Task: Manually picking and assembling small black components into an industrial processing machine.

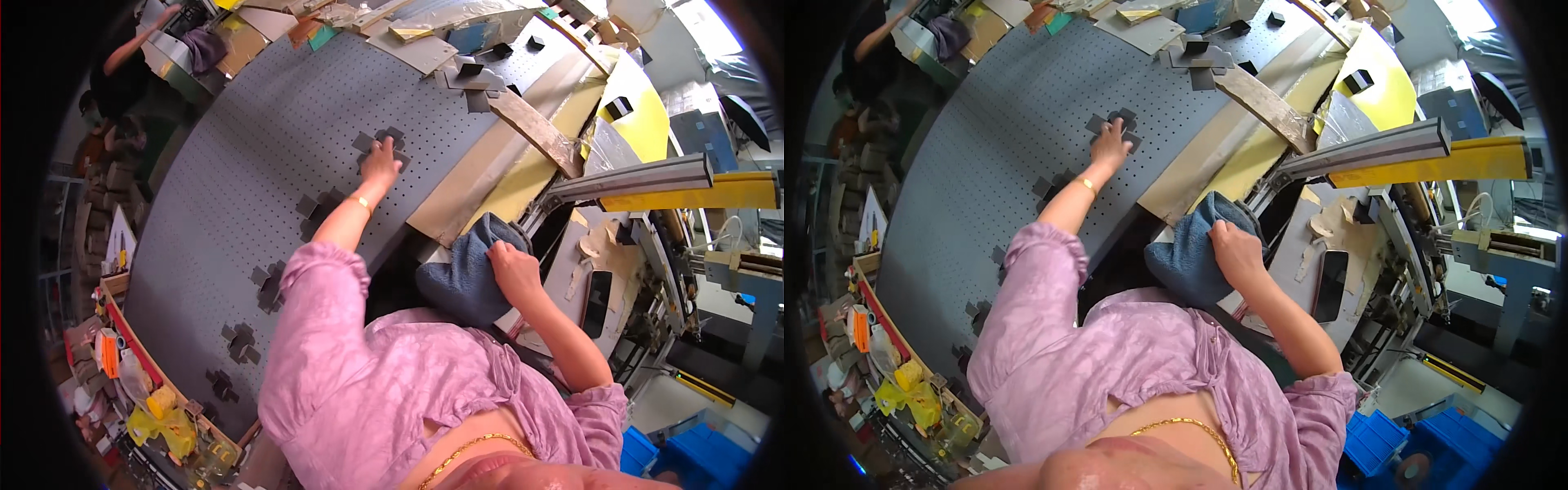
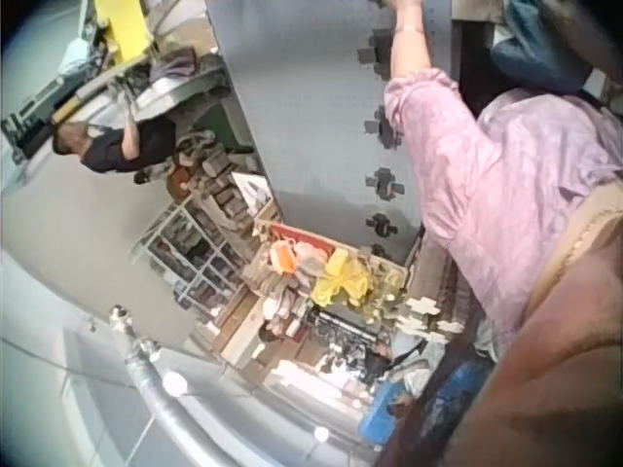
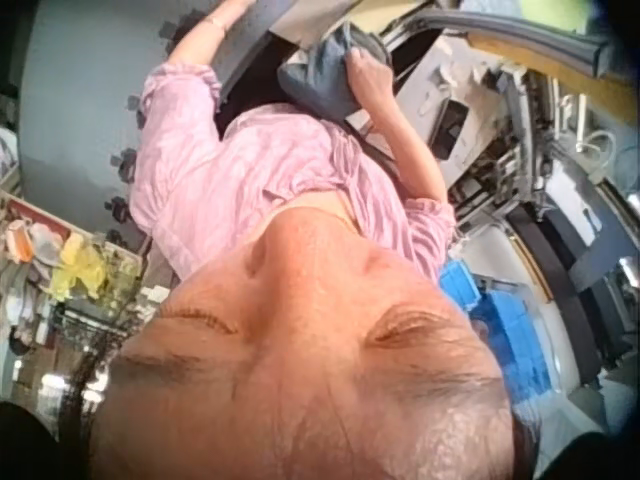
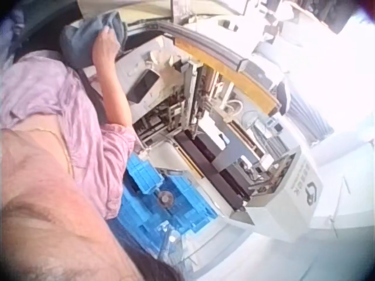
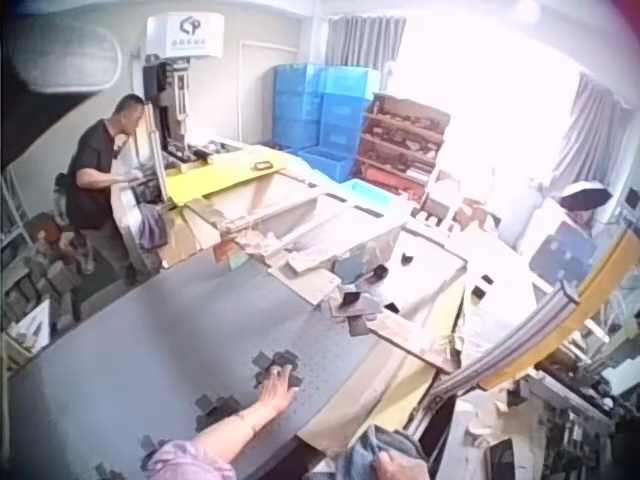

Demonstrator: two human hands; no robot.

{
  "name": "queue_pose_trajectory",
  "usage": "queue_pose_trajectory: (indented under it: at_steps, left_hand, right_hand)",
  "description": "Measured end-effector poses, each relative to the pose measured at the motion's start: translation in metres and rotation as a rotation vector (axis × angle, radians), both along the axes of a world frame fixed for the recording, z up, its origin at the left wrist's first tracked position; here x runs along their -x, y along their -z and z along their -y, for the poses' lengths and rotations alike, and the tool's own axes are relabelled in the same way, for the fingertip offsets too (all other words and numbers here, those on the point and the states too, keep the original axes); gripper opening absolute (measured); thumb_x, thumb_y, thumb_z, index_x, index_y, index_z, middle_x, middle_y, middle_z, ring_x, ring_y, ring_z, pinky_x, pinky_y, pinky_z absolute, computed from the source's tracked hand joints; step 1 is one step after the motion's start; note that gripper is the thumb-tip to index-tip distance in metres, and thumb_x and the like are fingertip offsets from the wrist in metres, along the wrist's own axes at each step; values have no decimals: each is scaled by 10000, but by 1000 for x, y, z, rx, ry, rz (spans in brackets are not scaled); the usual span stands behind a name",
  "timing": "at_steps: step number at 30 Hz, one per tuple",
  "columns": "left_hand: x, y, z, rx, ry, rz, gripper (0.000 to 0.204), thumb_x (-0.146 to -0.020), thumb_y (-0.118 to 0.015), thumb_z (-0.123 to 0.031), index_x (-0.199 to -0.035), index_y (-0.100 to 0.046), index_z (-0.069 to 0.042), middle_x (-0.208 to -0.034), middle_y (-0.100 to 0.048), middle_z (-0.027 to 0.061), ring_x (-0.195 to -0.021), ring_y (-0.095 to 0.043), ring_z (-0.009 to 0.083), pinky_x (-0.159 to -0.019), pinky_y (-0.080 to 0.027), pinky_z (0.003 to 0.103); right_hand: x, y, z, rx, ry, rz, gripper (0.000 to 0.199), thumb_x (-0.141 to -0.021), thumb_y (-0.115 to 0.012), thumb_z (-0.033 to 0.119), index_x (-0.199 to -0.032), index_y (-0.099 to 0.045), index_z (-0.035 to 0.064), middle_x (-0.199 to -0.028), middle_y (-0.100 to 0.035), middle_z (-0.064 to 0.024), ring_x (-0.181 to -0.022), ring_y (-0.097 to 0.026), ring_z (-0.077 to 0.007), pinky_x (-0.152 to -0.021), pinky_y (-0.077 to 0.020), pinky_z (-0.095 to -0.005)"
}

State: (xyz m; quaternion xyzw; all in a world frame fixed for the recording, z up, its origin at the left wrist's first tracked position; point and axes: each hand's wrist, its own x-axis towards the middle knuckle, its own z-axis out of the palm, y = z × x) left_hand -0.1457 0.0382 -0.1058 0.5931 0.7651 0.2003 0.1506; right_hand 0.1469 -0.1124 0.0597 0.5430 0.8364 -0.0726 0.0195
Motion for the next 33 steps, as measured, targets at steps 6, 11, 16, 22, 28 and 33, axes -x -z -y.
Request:
queue_pose_trajectory:
  at_steps: [6,11,16,22,28,33]
  left_hand:
    - [18,24,-44,50,17,352,202,-842,-689,-151,-1031,-719,-86,-871,-725,141,-857,-712,308,-759,-557,429]
    - [-20,-95,1,97,194,999,184,-891,-729,-195,-914,-742,-12,-763,-696,9,-620,-614,70,-572,-481,217]
    - [-95,-226,80,-121,593,1060,160,-870,-759,-189,-877,-739,-30,-752,-665,-12,-647,-548,34,-568,-430,194]
    - [-211,-322,154,-270,1072,533,103,-821,-782,-127,-855,-730,-45,-775,-656,5,-630,-509,53,-557,-396,229]
    - [-357,-339,186,-269,1403,537,150,-774,-821,-173,-816,-728,-62,-736,-662,67,-682,-598,193,-596,-463,314]
    - [-433,-351,182,16,1567,516,149,-784,-814,-151,-879,-739,-63,-855,-674,48,-745,-608,163,-624,-479,300]
  right_hand:
    - [-1,9,-12,0,-37,18,325,-910,-628,365,-800,-542,72,-677,-656,-106,-619,-674,-280,-544,-523,-401]
    - [-22,-2,15,-9,-153,-165,135,-859,-579,121,-953,-615,32,-952,-627,-132,-899,-630,-297,-755,-522,-400]
    - [-56,-25,79,-153,-295,-233,415,-837,-581,129,-1238,-607,22,-1314,-589,-144,-1236,-511,-302,-1155,-242,-521]
    - [-207,-91,118,-8,73,-899,297,-860,-710,101,-1155,-678,90,-1054,-709,-102,-1004,-657,-278,-986,-457,-376]
    - [-296,-126,153,-226,42,-985,466,-904,-697,191,-1340,-569,85,-1238,-641,-122,-1156,-588,-273,-1008,-434,-376]
    - [-358,-111,175,187,267,-1432,419,-937,-670,230,-1311,-595,57,-1177,-656,-103,-1100,-610,-229,-952,-471,-340]
